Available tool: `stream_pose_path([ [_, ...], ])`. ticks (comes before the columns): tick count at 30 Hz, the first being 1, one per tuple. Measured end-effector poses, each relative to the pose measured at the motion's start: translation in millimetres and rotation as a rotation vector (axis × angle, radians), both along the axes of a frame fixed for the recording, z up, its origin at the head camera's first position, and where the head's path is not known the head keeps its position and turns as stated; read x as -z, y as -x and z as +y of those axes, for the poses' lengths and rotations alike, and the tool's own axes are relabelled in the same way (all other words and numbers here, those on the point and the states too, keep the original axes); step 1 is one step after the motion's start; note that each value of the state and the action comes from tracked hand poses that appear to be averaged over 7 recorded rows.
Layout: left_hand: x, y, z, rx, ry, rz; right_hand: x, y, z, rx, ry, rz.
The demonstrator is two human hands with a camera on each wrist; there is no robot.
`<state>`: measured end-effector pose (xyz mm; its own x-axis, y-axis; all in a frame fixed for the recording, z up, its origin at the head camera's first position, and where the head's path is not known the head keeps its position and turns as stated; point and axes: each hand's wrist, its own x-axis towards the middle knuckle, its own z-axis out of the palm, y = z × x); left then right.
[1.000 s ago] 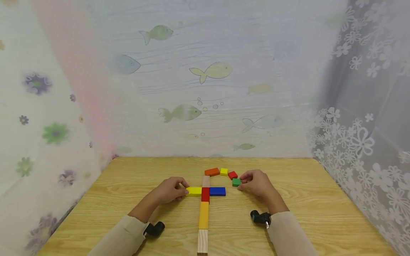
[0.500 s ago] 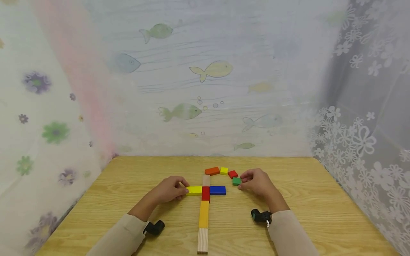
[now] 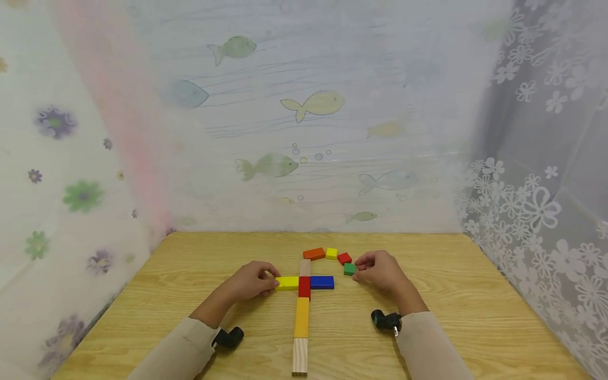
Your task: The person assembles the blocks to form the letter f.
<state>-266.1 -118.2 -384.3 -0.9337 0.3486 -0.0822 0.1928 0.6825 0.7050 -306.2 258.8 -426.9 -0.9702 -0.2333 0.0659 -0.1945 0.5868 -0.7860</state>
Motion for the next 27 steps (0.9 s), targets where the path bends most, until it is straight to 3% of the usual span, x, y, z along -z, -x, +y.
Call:
stream_pose_path([
  [9, 4.5, 2.9, -2.9, 0.014, 0.012, 0.012, -0.9, -1.2, -2.0, 0.015, -0.049, -0.003],
  [27, 1.3, 0.9, -1.2, 0.008, -0.006, 0.005, -3.9, -2.8, -4.9, 0.002, -0.067, 0.014],
])
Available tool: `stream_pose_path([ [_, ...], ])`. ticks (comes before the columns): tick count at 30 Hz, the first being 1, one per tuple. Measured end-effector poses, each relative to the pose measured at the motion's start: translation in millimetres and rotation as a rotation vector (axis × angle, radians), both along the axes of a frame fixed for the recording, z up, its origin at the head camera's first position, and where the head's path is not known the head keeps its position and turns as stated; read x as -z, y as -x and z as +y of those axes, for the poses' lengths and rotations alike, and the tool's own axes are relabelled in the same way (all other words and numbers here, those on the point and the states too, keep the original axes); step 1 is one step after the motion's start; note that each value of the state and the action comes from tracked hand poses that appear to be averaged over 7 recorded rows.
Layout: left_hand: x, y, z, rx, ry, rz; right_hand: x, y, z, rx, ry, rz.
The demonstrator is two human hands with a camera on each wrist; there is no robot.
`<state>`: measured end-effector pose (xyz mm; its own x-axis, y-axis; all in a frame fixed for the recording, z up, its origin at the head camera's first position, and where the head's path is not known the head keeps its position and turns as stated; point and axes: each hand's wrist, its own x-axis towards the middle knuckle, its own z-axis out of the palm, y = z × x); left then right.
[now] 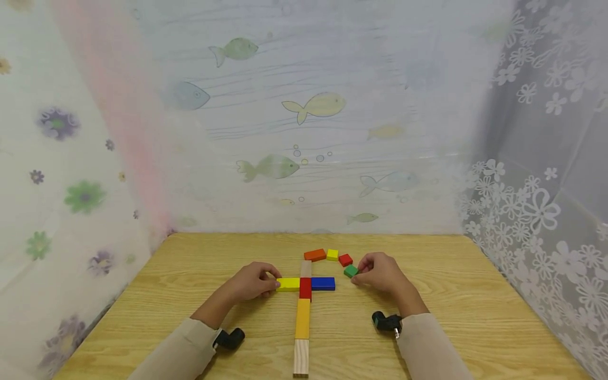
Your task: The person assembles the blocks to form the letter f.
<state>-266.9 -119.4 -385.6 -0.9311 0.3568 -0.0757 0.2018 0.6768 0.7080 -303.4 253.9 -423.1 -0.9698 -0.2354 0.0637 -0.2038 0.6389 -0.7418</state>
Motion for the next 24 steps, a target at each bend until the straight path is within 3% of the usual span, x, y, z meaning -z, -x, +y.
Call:
stream_pose_path([
  [24, -2.2, -2.1, 1.5, -0.013, -0.002, -0.008, 2.0, 2.8, 6.0, -0.015, 0.026, -0.003],
])
